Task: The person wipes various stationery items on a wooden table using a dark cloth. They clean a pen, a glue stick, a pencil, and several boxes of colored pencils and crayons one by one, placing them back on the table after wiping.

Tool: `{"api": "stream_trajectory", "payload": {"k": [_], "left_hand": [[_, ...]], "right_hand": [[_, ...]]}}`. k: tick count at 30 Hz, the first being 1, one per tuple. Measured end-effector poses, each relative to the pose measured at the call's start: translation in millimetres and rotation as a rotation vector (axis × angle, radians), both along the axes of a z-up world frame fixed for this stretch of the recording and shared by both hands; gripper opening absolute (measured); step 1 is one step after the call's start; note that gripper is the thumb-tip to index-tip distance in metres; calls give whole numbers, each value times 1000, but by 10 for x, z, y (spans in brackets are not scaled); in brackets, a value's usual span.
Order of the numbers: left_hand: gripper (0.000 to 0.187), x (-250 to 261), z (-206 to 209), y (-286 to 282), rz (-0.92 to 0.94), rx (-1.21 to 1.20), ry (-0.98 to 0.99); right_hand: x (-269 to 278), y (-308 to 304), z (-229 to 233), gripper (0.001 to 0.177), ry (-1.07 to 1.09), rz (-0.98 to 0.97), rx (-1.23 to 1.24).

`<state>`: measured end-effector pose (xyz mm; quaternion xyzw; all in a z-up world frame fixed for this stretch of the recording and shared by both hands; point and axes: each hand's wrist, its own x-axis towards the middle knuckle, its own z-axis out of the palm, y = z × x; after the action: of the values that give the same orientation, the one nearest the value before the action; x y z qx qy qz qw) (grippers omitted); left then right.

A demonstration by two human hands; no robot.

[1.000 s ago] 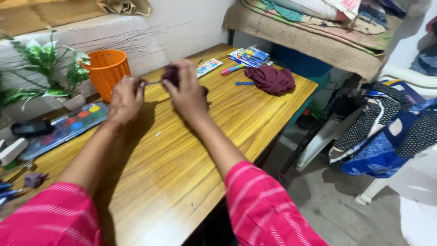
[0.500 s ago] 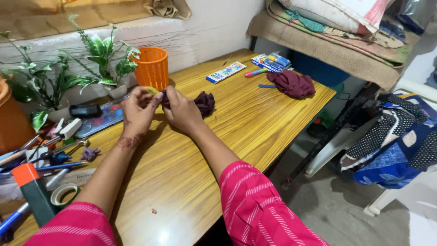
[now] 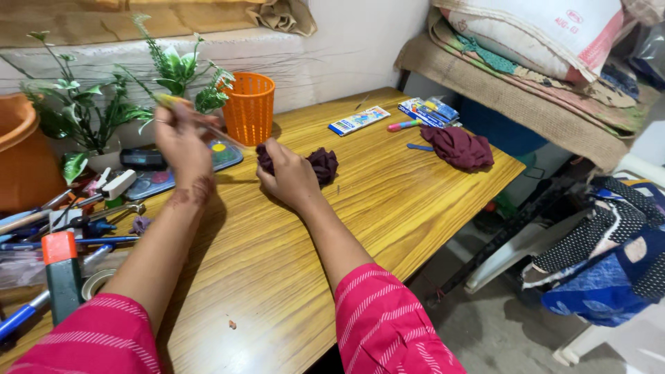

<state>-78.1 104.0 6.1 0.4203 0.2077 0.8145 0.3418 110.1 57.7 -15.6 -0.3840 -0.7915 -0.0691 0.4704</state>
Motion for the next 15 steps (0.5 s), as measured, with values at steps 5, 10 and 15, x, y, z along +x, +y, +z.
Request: {"api": "stream_trajectory", "payload": {"k": [5,10,15], "left_hand": [[26,-228,-134,134,46,-157,181],[62,453,-655,359,-52,-240,705],[64,704,-441,-86,-494,-529,400]], "right_hand": [[18,-40,141,33,331,18,-135],[-79,-212,319,40,422,148,259],[-8,-161,301,31,274,-60,199]]}}
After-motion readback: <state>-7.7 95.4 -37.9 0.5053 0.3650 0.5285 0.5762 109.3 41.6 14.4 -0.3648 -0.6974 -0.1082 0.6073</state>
